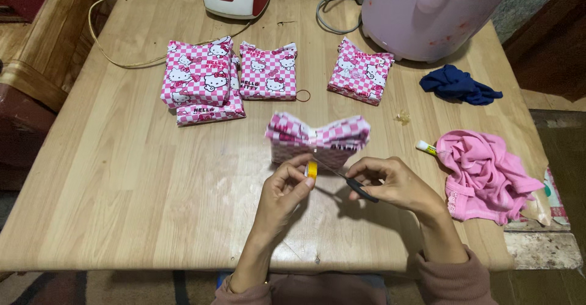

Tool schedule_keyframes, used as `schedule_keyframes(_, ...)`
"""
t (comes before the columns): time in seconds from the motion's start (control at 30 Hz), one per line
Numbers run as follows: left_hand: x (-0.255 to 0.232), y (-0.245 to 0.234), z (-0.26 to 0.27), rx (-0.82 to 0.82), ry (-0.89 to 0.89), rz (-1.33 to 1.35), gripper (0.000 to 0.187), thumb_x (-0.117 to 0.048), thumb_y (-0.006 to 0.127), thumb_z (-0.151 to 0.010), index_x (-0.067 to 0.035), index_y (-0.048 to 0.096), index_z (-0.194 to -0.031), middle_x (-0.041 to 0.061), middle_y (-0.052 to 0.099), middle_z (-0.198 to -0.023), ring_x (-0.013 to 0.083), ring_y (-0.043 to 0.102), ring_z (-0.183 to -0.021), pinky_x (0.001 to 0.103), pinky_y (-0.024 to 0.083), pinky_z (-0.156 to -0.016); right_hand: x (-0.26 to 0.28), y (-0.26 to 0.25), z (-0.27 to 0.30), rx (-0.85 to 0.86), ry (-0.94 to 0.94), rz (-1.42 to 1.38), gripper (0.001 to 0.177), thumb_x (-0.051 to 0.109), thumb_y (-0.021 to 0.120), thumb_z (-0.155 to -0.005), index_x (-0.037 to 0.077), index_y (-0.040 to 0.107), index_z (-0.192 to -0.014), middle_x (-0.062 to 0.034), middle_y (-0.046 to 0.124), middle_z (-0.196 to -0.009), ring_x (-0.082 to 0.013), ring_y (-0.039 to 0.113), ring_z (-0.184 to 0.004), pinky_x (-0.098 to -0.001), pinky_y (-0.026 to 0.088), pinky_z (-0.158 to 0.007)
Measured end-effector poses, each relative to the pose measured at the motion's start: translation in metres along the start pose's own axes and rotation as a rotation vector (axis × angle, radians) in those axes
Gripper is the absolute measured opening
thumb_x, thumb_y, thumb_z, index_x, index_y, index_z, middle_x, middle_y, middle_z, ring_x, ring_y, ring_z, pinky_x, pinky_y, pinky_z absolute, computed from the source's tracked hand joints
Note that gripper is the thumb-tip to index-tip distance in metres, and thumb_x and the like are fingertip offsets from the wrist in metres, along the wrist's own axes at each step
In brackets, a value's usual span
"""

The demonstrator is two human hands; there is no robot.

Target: The person folds a pink Hello Kitty patterned paper around a rectangular item, tucks the edges, and secures the package with clear tape. They use scissors to cut tape and adjust the folds to form a neat wrapped gift.

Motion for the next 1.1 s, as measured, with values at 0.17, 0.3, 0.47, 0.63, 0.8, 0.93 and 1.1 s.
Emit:
schedule_keyframes(0.17,-0.002,-0.018,-0.001,-0.125,-0.086,-0.162,0.017,-0.012,0.072,-0.088,0.002,0.064,-0.081,0.019,0.055,-0.149,0.0132,0.054,-0.070,0.023,0.048,-0.051,-0.019,-0.014,0.006,-0.048,0.115,0.034,0.028,0.006,0.074,-0.084,0.005,0.072,-0.111,-0.0076,0.081,-0.083,-0.0137,0.076,-0.073,-0.0309,0.061,-0.067)
schedule_keyframes(0.3,-0.014,-0.065,-0.004,-0.357,-0.182,-0.657,0.014,-0.014,0.070,-0.088,0.000,0.066,-0.087,0.016,0.052,-0.145,0.0212,0.070,-0.085,0.026,0.063,-0.058,-0.025,-0.044,0.019,-0.243,0.142,0.264,0.031,0.003,0.073,-0.082,0.006,0.072,-0.112,-0.0040,0.082,-0.089,-0.0132,0.078,-0.083,-0.0323,0.061,-0.080)
schedule_keyframes(0.47,-0.054,-0.080,-0.008,-0.421,0.183,-1.361,0.022,-0.016,0.075,-0.089,0.004,0.071,-0.097,0.022,0.061,-0.129,0.0346,0.066,-0.107,0.044,0.057,-0.088,-0.024,-0.059,0.034,-0.551,0.109,0.689,0.030,0.004,0.075,-0.082,0.003,0.072,-0.112,-0.0139,0.075,-0.095,-0.0294,0.072,-0.088,-0.0403,0.056,-0.080)
schedule_keyframes(0.63,-0.051,-0.083,-0.009,-0.396,0.125,-1.412,0.027,-0.022,0.077,-0.082,0.001,0.072,-0.097,0.024,0.061,-0.129,0.0412,0.055,-0.122,0.052,0.038,-0.101,-0.017,-0.055,0.027,-0.513,-0.033,1.038,0.026,0.006,0.071,-0.078,0.006,0.075,-0.104,-0.0160,0.071,-0.099,-0.0355,0.068,-0.095,-0.0436,0.052,-0.086)
schedule_keyframes(0.8,-0.050,-0.067,-0.021,-0.347,0.281,-1.350,0.025,-0.019,0.071,-0.092,0.000,0.068,-0.109,0.025,0.057,-0.134,0.0423,0.053,-0.126,0.051,0.041,-0.103,-0.007,-0.054,-0.023,-0.398,-0.096,0.965,0.026,0.012,0.063,-0.091,0.008,0.072,-0.116,-0.0177,0.067,-0.110,-0.0374,0.062,-0.105,-0.0451,0.049,-0.092)
schedule_keyframes(0.93,-0.030,-0.057,-0.050,-0.237,0.276,-1.115,0.041,-0.017,0.069,-0.094,0.004,0.058,-0.127,0.027,0.057,-0.135,0.0439,0.055,-0.123,0.049,0.047,-0.101,0.025,-0.024,-0.108,-0.450,-0.354,0.845,0.042,0.027,0.057,-0.102,0.006,0.058,-0.139,-0.0197,0.059,-0.133,-0.0360,0.057,-0.122,-0.0513,0.046,-0.104)
schedule_keyframes(1.1,-0.013,-0.051,-0.082,-0.209,0.282,-1.196,0.067,-0.019,0.077,-0.086,0.013,0.047,-0.136,0.035,0.058,-0.124,0.0498,0.056,-0.115,0.052,0.044,-0.098,0.011,0.010,-0.166,-0.437,-0.150,0.940,0.061,0.049,0.045,-0.103,0.005,0.049,-0.147,-0.0198,0.042,-0.154,-0.0416,0.026,-0.146,-0.0639,0.018,-0.115)
Point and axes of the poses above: each hand's wrist, its own z-axis away from the middle knuckle, its own y-axis out of the palm, x = y × z, the point moved 8 cm from there along -z, towards the middle knuckle
